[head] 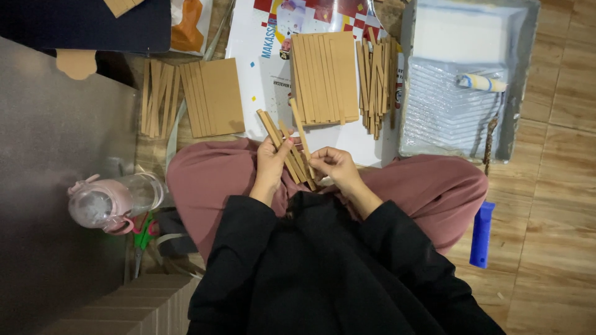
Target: Organizing and assembling thin cardboard strips into a larger cardboard frame.
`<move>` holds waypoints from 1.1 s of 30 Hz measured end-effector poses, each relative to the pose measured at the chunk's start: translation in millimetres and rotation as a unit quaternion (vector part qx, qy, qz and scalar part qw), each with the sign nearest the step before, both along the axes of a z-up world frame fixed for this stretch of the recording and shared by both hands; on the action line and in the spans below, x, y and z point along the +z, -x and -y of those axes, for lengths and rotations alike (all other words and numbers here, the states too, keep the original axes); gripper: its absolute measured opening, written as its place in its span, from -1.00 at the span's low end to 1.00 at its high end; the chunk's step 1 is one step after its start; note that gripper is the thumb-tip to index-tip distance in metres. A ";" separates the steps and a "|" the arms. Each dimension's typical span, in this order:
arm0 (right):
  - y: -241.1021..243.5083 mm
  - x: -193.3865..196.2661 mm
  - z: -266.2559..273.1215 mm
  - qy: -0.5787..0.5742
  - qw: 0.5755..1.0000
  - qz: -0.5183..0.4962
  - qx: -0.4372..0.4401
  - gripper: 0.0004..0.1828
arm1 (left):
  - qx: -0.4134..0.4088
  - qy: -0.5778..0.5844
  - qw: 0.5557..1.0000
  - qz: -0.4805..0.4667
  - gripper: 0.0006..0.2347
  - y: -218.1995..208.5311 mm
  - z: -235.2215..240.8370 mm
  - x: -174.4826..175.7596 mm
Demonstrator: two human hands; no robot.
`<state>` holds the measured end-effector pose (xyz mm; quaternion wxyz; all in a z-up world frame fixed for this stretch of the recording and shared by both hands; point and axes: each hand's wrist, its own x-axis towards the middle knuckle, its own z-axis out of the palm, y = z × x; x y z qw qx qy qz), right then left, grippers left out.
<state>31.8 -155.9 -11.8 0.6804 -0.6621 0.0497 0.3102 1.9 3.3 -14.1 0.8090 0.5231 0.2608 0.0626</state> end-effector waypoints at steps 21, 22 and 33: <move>-79.2 79.4 18.1 0.135 0.942 0.278 -0.131 -0.80 | -0.018 0.092 0.996 0.006 -0.77 -0.5 2.0 2.7; -85.8 74.1 20.2 0.135 0.942 0.279 -0.132 -0.80 | -0.020 0.092 0.996 0.007 -0.77 -0.2 2.2 3.0; -96.1 64.2 14.5 0.295 0.910 0.285 -0.060 -0.82 | -0.019 0.096 0.995 -0.016 -0.77 -3.0 1.2 4.7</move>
